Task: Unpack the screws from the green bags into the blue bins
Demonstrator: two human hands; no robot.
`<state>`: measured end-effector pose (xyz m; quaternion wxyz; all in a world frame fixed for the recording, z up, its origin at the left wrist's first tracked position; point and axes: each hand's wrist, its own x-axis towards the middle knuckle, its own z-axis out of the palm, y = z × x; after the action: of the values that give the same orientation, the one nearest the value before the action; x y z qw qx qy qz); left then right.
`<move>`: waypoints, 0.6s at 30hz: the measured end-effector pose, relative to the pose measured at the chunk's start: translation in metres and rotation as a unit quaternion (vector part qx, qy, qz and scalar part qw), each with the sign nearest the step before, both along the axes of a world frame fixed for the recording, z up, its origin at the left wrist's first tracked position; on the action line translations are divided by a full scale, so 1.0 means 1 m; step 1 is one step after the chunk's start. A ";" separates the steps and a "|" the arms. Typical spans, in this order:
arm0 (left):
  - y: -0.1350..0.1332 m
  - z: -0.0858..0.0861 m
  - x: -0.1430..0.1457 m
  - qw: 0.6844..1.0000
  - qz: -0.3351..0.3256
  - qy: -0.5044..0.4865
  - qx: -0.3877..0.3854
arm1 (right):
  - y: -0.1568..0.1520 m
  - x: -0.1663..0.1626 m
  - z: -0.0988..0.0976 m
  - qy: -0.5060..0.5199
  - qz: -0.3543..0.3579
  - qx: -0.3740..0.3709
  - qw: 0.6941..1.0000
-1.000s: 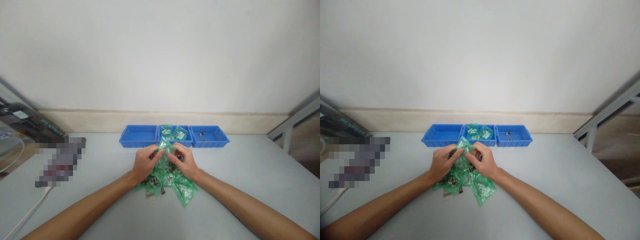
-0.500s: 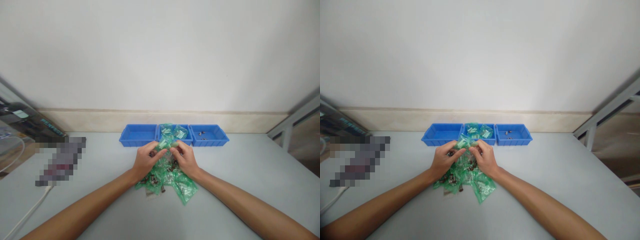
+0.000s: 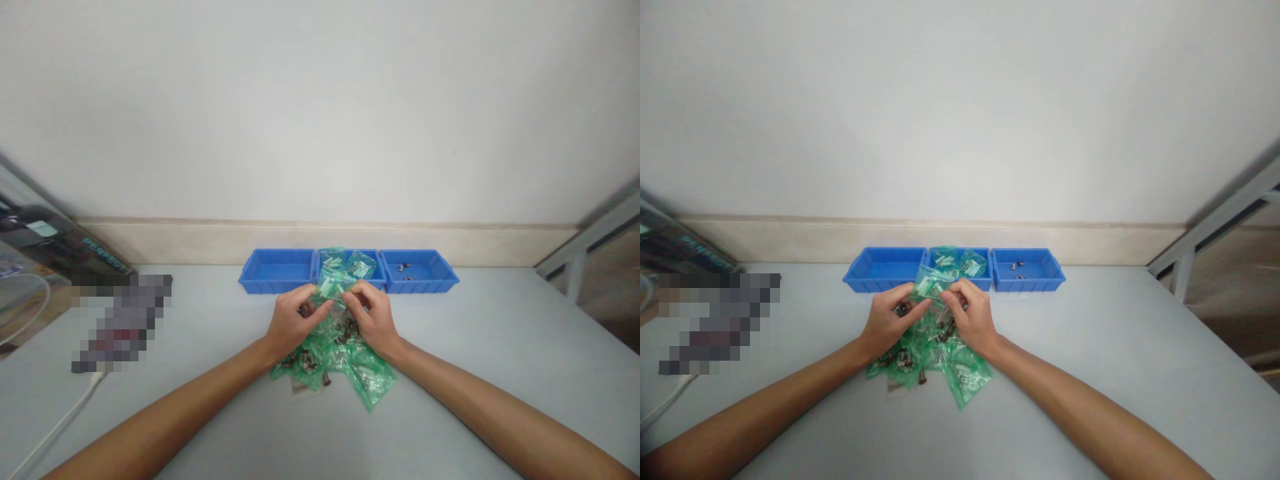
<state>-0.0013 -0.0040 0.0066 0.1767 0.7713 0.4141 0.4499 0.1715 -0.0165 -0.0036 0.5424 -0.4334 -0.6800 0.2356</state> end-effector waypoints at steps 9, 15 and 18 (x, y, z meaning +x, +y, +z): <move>0.001 -0.001 -0.001 1.000 0.016 0.009 0.005 | -0.001 0.000 0.000 0.021 0.010 -0.023 0.999; -0.001 0.002 -0.002 1.000 0.006 0.004 -0.010 | -0.003 0.000 0.001 0.007 0.038 -0.005 0.999; -0.001 0.003 -0.002 1.000 -0.002 0.001 -0.014 | -0.004 -0.001 0.001 -0.012 0.044 0.001 0.999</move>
<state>-0.0035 -0.0048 0.0101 0.1883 0.7701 0.4189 0.4427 0.1706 -0.0201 -0.0022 0.5240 -0.4053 -0.7051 0.2530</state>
